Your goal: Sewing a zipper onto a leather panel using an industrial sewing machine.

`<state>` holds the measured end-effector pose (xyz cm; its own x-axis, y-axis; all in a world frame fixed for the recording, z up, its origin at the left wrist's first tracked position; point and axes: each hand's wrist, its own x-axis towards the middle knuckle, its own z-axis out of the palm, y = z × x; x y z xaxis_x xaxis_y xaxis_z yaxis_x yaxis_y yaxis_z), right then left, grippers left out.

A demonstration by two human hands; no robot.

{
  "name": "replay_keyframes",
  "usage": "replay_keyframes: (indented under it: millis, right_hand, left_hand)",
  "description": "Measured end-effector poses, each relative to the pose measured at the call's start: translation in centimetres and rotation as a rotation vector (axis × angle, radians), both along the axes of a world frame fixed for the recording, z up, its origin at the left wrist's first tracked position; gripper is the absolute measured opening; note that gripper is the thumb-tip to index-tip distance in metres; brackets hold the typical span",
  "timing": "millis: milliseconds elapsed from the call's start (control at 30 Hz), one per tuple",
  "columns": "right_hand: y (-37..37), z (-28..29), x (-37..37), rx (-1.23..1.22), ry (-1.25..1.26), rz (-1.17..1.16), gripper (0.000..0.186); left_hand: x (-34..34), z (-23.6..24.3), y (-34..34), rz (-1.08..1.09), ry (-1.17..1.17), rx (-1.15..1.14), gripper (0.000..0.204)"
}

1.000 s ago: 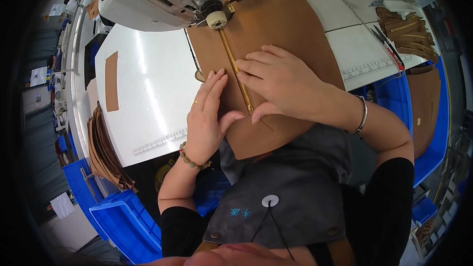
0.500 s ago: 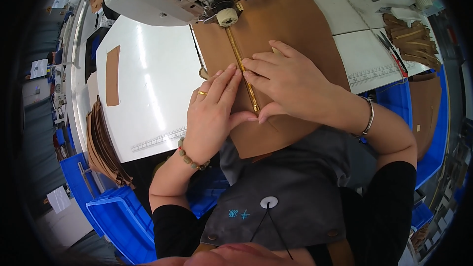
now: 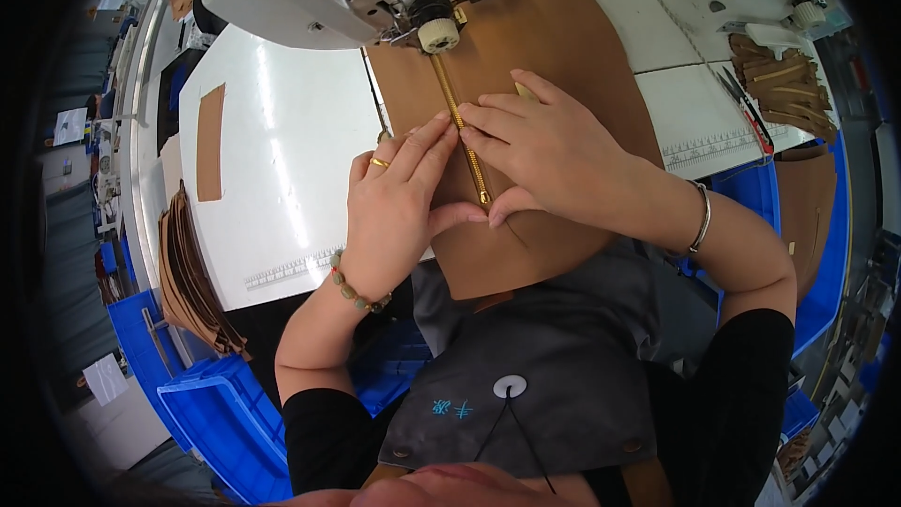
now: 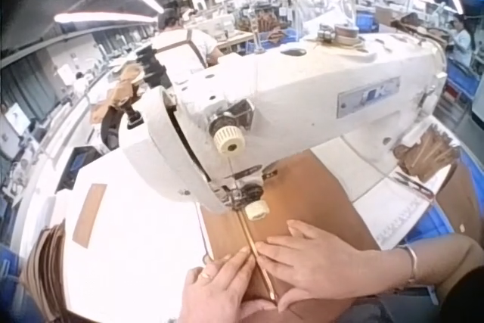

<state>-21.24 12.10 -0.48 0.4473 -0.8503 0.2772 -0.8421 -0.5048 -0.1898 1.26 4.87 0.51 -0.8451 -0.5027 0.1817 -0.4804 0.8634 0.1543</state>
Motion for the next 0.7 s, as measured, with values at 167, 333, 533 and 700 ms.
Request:
replay_keyframes:
  millis: [167,333,533,700]
  right_hand:
    - [-1.6,-0.2,-0.5,0.002,0.029,-0.034,0.087]
    - [-3.4,-0.6,-1.1,-0.016,0.018,-0.027,0.084]
    - [-5.0,-0.2,-1.3,0.084,-0.042,-0.094,0.082]
    - [-5.7,-1.3,-1.6,-0.072,-0.013,-0.105,0.074]
  left_hand:
    - [-0.7,-0.2,-1.9,0.005,0.026,-0.029,0.084]
    - [-1.3,-0.3,-3.8,0.003,0.025,-0.040,0.083]
    - [-2.0,-0.4,-5.9,0.026,0.064,-0.026,0.080]
    - [-2.3,-0.7,-7.0,0.006,0.113,-0.007,0.080]
